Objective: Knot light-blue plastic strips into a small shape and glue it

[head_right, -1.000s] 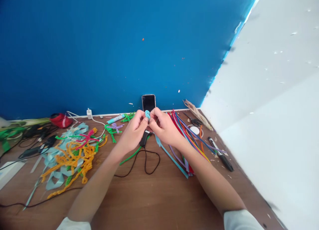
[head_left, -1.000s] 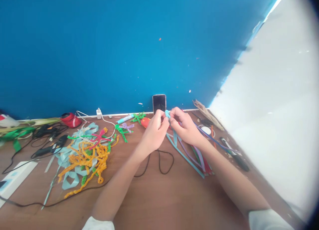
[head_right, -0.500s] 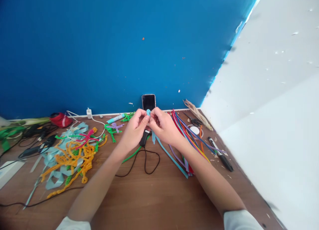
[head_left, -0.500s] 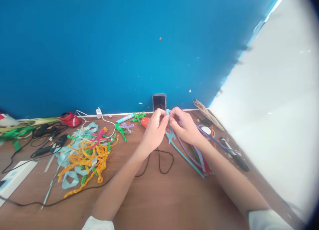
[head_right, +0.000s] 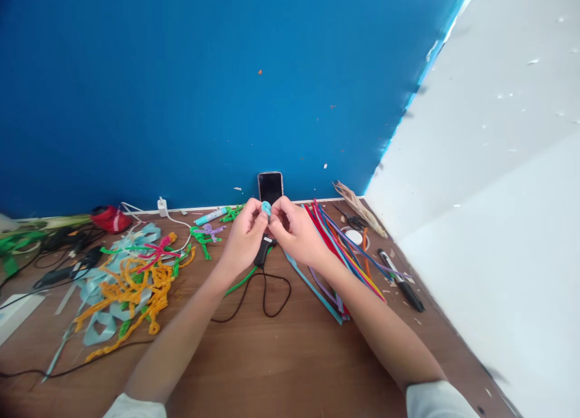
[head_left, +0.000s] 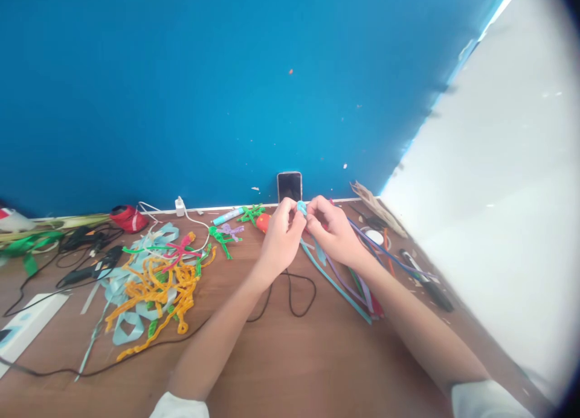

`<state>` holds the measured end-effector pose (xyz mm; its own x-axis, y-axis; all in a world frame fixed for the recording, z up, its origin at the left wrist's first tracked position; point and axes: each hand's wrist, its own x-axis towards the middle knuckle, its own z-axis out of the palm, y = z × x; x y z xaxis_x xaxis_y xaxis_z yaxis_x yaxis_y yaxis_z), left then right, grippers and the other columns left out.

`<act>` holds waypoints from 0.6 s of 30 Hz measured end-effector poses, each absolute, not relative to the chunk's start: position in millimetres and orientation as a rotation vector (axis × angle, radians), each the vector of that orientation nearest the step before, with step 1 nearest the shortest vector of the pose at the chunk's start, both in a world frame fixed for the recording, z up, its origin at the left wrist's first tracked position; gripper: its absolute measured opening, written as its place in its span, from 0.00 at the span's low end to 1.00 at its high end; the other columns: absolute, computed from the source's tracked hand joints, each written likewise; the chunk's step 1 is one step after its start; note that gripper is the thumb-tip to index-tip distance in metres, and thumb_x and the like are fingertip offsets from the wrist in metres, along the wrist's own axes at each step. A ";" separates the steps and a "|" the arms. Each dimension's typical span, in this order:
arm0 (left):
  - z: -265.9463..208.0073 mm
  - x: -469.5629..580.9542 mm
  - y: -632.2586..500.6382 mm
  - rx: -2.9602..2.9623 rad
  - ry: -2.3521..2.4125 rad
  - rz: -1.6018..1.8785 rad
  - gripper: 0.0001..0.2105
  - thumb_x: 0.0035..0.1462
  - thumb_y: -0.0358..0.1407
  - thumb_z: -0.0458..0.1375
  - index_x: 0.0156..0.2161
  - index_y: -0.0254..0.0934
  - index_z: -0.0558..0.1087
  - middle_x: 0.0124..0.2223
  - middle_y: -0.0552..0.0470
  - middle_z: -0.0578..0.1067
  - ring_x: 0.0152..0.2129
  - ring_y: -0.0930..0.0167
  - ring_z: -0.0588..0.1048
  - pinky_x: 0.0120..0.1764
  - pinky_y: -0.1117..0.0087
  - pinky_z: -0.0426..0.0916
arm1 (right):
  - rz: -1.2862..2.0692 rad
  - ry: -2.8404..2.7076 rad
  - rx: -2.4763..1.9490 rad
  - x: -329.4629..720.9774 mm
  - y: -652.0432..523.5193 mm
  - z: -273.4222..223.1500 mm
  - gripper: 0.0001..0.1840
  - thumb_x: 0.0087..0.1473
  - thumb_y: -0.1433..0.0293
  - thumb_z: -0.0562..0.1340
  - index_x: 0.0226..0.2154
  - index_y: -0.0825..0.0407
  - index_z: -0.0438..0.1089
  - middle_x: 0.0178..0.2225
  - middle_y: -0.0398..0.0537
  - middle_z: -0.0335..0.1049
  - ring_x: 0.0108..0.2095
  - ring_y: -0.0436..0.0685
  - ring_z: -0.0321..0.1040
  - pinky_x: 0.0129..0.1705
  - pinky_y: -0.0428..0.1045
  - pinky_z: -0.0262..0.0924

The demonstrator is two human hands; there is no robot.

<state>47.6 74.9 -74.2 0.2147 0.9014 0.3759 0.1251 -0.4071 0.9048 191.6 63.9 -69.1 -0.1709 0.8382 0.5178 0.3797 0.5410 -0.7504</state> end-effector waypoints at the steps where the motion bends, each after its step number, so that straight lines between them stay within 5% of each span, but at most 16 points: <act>1: -72.8 46.6 74.6 1.713 0.953 1.274 0.07 0.68 0.34 0.50 0.35 0.39 0.61 0.31 0.57 0.63 0.27 0.75 0.65 0.31 0.73 0.62 | 0.572 -1.768 -1.007 191.7 64.0 -69.2 0.05 0.58 0.72 0.57 0.30 0.49 0.59 0.25 0.39 0.63 0.25 0.50 0.60 0.29 0.47 0.54; 7: -61.9 38.5 73.9 1.818 0.962 1.181 0.07 0.69 0.39 0.49 0.38 0.39 0.62 0.35 0.54 0.67 0.32 0.72 0.69 0.36 0.70 0.66 | 0.616 -1.681 -0.955 195.2 65.7 -66.0 0.08 0.63 0.65 0.59 0.43 0.50 0.66 0.32 0.44 0.72 0.29 0.51 0.67 0.33 0.48 0.61; 18: -60.5 37.9 74.6 1.841 0.910 1.098 0.06 0.68 0.37 0.49 0.40 0.39 0.65 0.36 0.53 0.68 0.32 0.72 0.68 0.35 0.71 0.65 | 0.889 -1.573 -0.850 198.2 67.2 -66.6 0.14 0.61 0.58 0.64 0.39 0.50 0.65 0.29 0.40 0.67 0.27 0.49 0.63 0.30 0.47 0.57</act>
